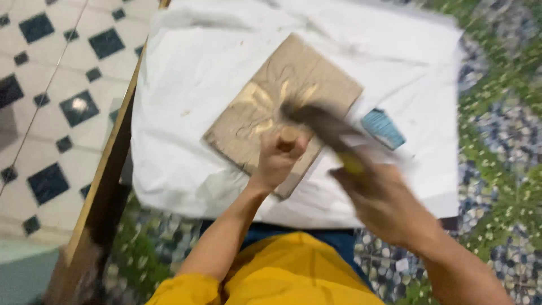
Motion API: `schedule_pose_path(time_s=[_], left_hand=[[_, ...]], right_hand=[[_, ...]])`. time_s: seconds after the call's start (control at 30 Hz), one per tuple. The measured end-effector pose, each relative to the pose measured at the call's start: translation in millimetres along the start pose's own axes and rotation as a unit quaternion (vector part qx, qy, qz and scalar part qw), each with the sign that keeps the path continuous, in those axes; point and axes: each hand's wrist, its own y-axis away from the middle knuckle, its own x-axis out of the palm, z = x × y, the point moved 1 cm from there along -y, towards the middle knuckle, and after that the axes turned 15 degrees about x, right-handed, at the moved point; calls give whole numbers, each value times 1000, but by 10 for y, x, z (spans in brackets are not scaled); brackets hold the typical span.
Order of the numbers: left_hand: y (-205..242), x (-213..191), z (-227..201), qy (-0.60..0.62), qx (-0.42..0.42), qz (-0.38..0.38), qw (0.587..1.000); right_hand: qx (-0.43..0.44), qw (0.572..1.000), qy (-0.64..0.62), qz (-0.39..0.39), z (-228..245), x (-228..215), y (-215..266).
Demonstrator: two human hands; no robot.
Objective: The person carves a floral design into a wooden block using a hammer and a chisel.
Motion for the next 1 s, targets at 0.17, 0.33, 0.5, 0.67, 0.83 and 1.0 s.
schedule_pose_path(time_s=[0.17,0.33,0.5,0.67,0.83,1.0], left_hand=[[-50,40,100,50,32,20,998],[14,80,156,7,88,7,996],[-47,114,43,-41,80,-1,996],[-94,25,50,-11,-9,-91,996],[-98,-96,50,23,-7,-134,991],[-130,-76,-78,79,11,-162,984]], right_hand=[[-122,988,-13,-91,-69,-47,78],[-252,963,-12,-97,69,-67,4],[-88,984,-147,-55,-288,17,36],[-36,941,-326,-81,-582,182,112],[106,888,-442,-69,-923,458,220],[161,878,-438,-105,-1126,554,301]])
